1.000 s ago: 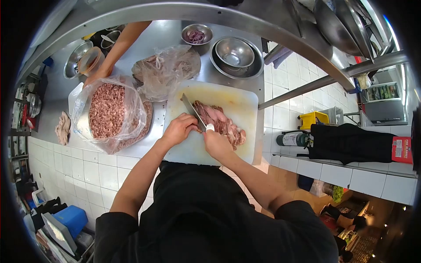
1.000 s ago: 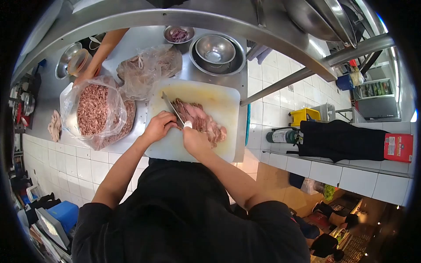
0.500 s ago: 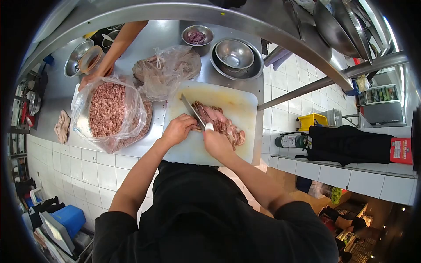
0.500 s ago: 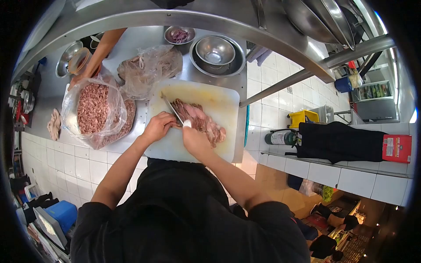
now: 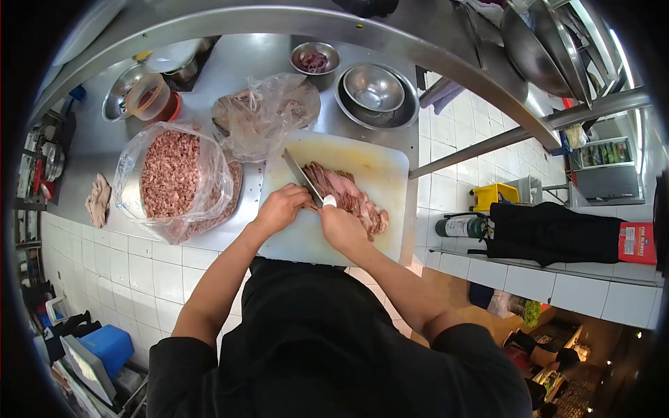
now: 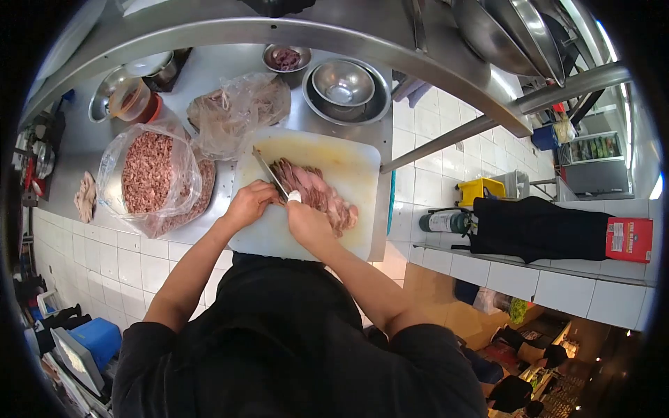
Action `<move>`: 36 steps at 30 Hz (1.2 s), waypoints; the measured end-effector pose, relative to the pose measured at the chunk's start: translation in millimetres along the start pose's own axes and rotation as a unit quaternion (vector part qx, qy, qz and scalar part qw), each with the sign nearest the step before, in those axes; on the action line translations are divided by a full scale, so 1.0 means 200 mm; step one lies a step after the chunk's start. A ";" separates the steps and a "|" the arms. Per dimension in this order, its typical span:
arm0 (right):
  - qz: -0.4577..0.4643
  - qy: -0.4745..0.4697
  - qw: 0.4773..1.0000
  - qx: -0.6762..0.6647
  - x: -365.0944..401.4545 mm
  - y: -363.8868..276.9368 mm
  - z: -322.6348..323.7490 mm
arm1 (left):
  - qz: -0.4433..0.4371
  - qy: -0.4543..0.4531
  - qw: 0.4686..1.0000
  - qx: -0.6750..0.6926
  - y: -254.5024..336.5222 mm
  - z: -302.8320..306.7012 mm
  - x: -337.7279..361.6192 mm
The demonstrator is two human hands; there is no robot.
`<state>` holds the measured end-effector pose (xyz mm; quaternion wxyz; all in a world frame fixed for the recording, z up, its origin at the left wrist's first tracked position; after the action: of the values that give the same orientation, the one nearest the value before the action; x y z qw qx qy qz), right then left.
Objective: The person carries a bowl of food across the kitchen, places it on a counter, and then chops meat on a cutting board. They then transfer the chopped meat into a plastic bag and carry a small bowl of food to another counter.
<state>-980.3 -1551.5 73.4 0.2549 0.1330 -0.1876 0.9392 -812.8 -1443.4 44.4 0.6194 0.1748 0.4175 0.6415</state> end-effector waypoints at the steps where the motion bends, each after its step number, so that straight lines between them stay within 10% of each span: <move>1: -0.001 0.003 1.000 -0.004 0.02 0.00 0.01 | 0.000 0.008 1.000 0.008 0.01 0.00 0.01; 36: -0.007 0.018 0.999 -0.046 -0.04 -0.06 0.08 | -0.022 0.022 0.999 -0.018 -0.01 0.02 0.02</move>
<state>-963.9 -1552.7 88.8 0.2706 0.1050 -0.2254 0.9300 -808.6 -1438.6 44.6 0.6273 0.1403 0.4228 0.6388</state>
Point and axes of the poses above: each hand's wrist, its own x-axis away from the middle knuckle, its own z-axis out of the back of the hand, y = z × x, the point moved 3 cm from there along -x, towards the middle knuckle, and after that the axes turned 10 degrees about x, right-handed, at the moved point
